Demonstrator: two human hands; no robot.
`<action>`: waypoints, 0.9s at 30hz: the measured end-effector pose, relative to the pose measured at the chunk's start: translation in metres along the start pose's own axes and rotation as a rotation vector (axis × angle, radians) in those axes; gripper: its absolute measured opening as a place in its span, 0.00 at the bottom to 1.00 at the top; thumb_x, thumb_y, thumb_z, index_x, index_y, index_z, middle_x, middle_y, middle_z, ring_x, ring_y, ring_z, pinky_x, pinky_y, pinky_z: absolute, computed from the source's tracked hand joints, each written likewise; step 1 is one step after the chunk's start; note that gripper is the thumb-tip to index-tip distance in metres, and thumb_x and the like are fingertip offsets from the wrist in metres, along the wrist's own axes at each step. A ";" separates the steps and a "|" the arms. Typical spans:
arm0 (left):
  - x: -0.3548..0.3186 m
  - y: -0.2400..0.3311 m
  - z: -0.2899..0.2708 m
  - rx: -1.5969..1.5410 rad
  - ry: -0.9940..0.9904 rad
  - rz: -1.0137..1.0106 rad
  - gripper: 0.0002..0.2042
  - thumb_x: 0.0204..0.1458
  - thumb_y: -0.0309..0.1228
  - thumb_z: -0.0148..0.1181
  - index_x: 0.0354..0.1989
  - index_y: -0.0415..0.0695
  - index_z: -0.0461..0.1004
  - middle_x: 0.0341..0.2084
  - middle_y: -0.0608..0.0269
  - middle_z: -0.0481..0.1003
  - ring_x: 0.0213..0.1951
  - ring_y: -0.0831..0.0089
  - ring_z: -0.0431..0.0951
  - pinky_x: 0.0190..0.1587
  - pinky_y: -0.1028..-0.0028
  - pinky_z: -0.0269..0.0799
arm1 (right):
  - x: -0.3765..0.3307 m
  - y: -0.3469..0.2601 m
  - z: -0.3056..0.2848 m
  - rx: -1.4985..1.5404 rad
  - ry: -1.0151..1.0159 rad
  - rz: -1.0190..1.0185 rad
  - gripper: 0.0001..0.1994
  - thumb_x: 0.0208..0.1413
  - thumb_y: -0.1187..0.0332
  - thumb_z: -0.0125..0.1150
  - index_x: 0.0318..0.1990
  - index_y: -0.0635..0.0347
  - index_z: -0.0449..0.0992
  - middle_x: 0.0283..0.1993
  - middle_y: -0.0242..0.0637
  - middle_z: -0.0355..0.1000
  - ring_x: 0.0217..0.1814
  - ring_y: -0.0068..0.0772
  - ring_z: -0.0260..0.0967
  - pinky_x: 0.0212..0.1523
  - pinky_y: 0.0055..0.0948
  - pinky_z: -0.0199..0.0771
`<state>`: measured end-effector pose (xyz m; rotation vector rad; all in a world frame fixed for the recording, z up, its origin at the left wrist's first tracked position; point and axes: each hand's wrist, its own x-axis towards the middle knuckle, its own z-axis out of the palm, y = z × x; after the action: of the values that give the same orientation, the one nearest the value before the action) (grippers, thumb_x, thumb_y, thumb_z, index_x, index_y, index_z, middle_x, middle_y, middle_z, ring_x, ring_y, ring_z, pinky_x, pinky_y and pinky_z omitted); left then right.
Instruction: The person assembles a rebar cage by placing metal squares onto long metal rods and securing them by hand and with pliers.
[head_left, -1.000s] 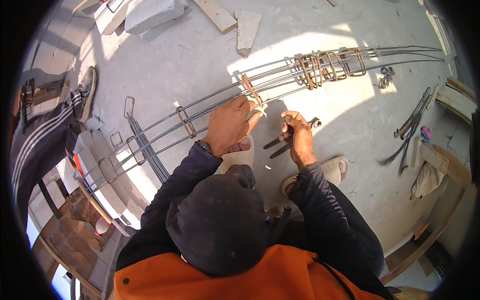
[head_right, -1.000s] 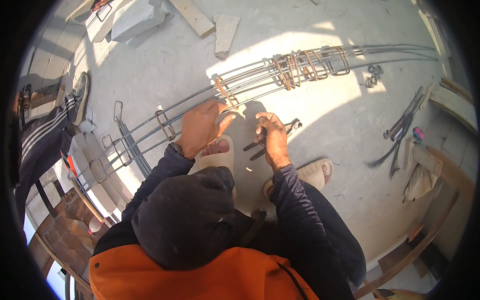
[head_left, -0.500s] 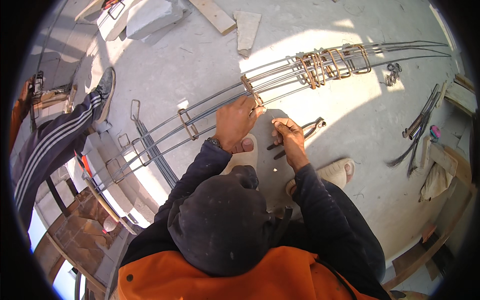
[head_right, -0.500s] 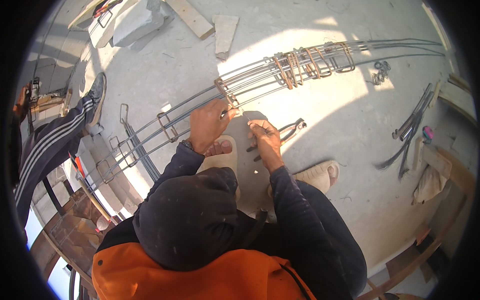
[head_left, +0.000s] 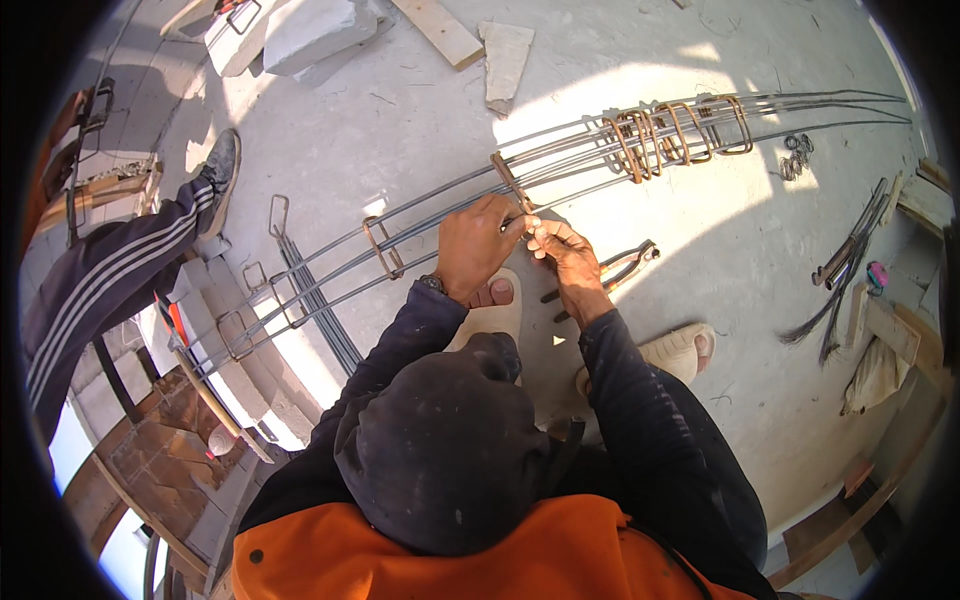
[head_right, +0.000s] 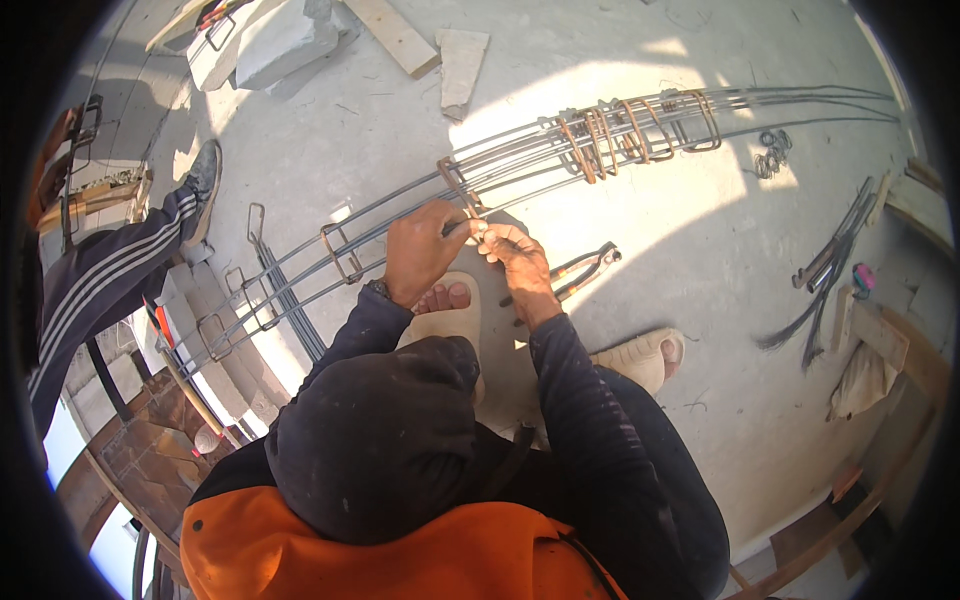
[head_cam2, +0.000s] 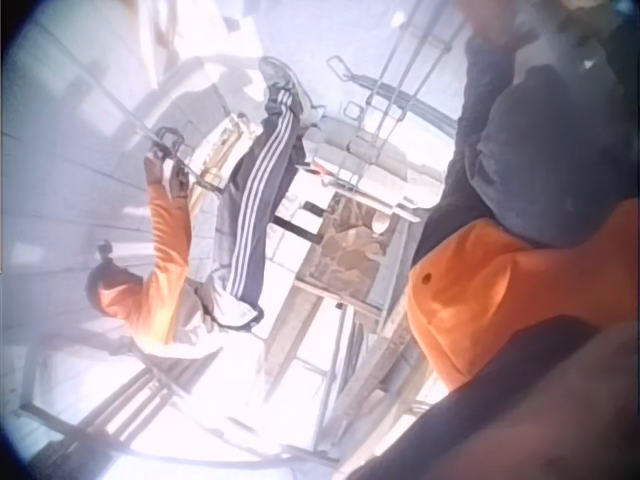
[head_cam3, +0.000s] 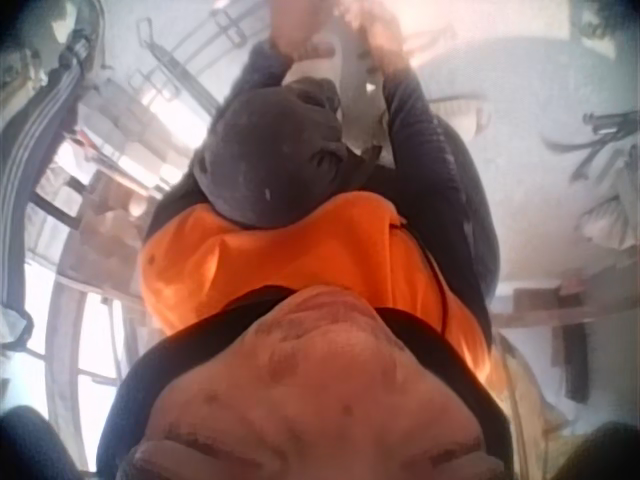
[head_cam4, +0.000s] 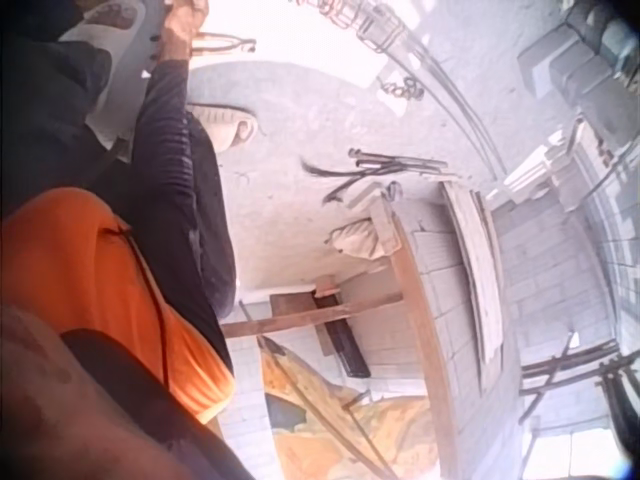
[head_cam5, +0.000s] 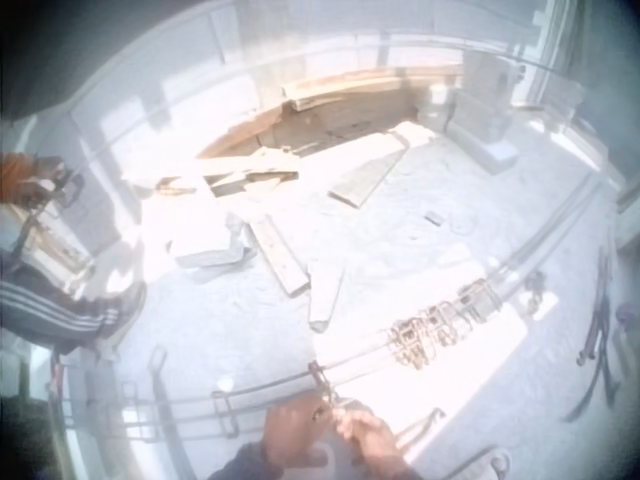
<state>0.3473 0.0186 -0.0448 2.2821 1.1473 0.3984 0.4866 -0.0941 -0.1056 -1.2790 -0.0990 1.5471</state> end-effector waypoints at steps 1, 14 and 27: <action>0.000 0.000 0.000 0.000 -0.021 -0.016 0.10 0.56 0.38 0.75 0.37 0.44 0.86 0.32 0.56 0.83 0.32 0.53 0.84 0.33 0.61 0.76 | 0.000 0.000 0.000 0.019 -0.009 0.012 0.11 0.71 0.64 0.67 0.54 0.57 0.86 0.39 0.27 0.82 0.38 0.17 0.73 0.45 0.23 0.75; 0.005 0.003 -0.007 -0.238 -0.200 -0.229 0.14 0.58 0.40 0.72 0.45 0.43 0.88 0.38 0.52 0.88 0.36 0.60 0.88 0.39 0.67 0.79 | 0.001 0.001 0.004 0.110 0.021 0.055 0.10 0.70 0.63 0.69 0.49 0.59 0.83 0.37 0.28 0.81 0.36 0.19 0.75 0.40 0.24 0.79; 0.006 0.003 -0.007 -0.248 -0.132 -0.168 0.13 0.59 0.39 0.70 0.44 0.42 0.87 0.34 0.48 0.85 0.32 0.51 0.84 0.37 0.62 0.77 | -0.020 -0.058 0.000 -0.523 -0.057 -0.010 0.08 0.65 0.69 0.70 0.48 0.61 0.86 0.34 0.30 0.80 0.34 0.20 0.72 0.37 0.25 0.73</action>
<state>0.3494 0.0243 -0.0375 1.9521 1.1441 0.3015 0.5219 -0.0846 -0.0559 -1.6306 -0.5765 1.6053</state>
